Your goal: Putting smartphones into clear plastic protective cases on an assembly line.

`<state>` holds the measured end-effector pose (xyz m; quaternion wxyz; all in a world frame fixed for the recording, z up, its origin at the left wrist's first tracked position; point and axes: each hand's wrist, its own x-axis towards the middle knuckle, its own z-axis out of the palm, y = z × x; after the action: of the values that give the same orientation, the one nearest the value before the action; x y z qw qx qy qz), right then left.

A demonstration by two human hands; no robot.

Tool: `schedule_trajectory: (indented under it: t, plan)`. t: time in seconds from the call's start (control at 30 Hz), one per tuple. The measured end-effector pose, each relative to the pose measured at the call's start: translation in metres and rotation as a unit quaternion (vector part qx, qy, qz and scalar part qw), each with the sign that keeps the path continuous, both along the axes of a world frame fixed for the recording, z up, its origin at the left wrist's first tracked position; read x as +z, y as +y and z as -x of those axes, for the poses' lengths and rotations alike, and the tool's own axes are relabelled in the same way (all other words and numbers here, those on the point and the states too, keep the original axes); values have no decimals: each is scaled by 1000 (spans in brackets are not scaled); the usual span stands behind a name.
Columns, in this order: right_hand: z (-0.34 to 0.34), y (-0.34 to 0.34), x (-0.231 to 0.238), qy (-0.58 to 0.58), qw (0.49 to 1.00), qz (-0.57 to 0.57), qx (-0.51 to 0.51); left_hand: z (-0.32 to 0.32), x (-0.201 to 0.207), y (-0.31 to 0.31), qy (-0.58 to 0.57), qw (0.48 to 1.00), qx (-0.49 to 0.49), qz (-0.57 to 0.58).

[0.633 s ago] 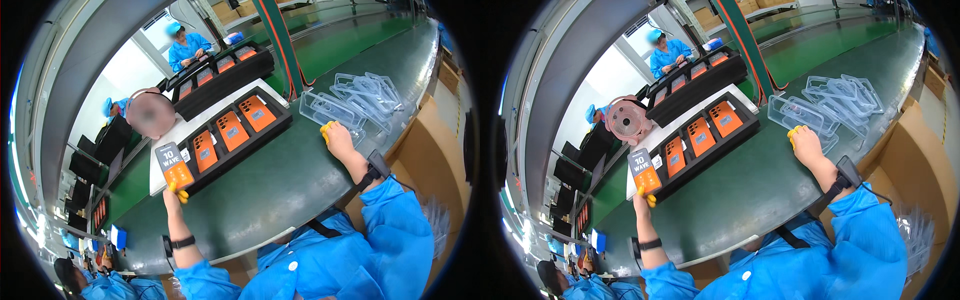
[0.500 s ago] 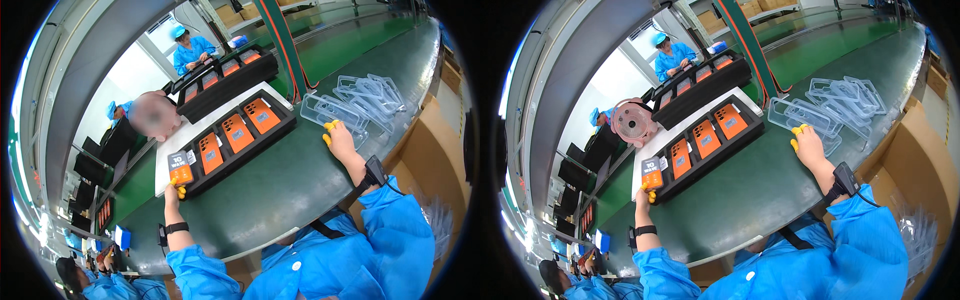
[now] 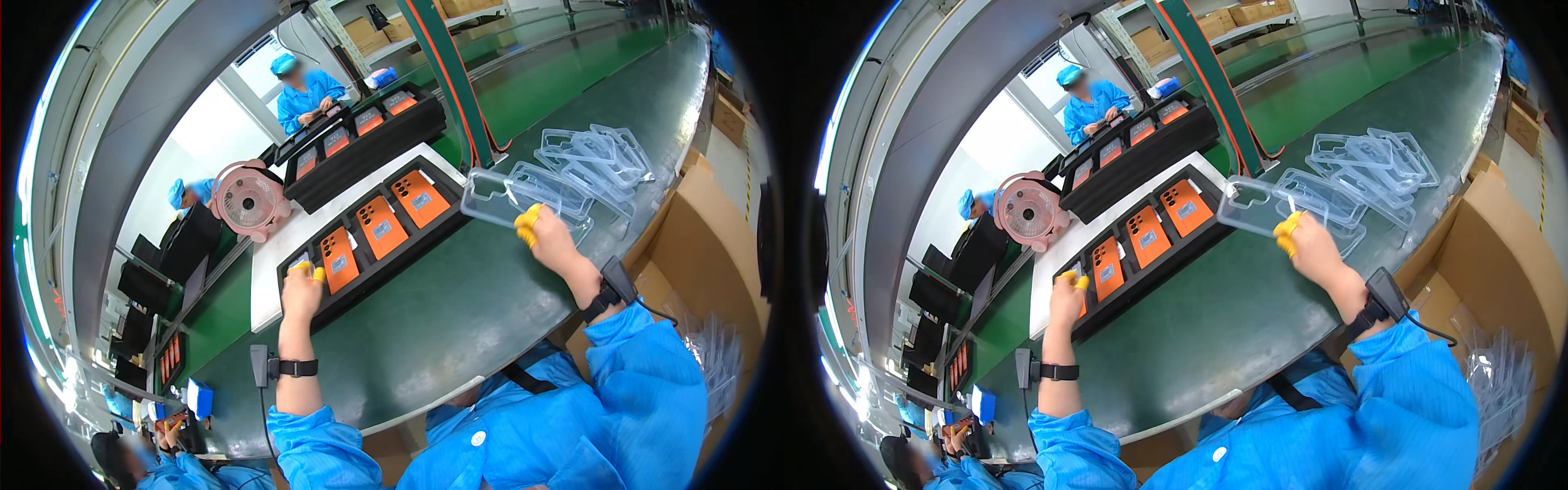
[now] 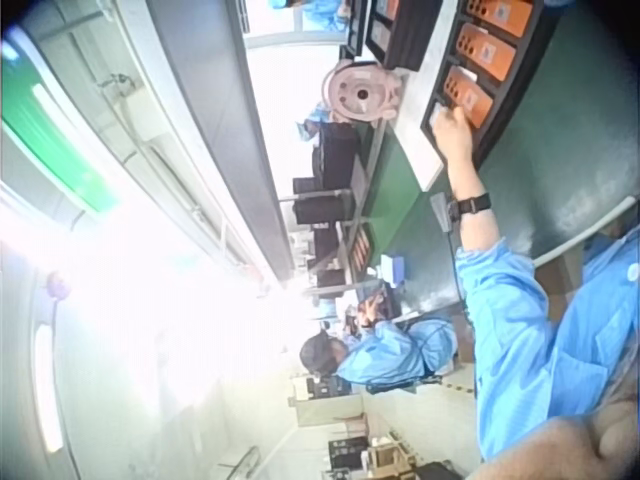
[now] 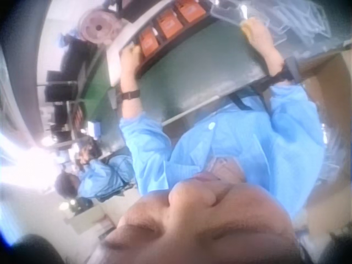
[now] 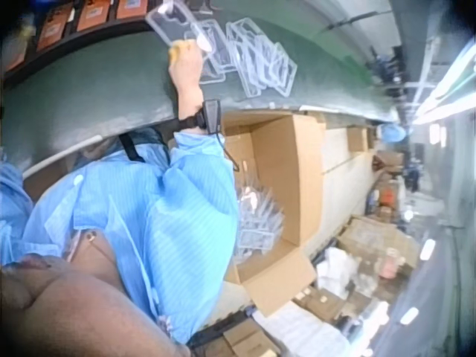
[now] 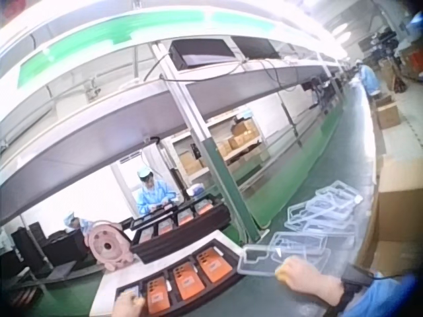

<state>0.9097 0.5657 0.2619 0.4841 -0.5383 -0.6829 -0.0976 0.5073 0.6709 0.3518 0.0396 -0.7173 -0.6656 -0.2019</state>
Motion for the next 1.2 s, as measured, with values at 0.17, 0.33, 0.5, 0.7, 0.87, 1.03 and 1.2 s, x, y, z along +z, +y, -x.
schedule_trajectory:
  t: [0.17,0.33,0.5,0.7,0.87,1.03,1.2]
  plan:
    - [18,-26,8,-80,903,263,331,-53,-13,8,48,997,5,57]
    - [33,-26,-28,-33,903,257,342,-67,-15,23,289,948,13,136]
    - [49,-21,-21,-10,901,217,377,16,-54,77,154,979,49,126]
    - [45,-20,-29,-24,914,214,345,44,-58,114,-141,972,54,180]
    - [43,-27,-25,-5,899,241,364,81,-70,105,-532,828,-26,174]
    - [51,-41,-12,-26,869,359,340,7,-35,10,-613,780,-67,104]
    - [96,-27,-15,360,782,294,416,-78,-73,-90,-701,645,-186,240]
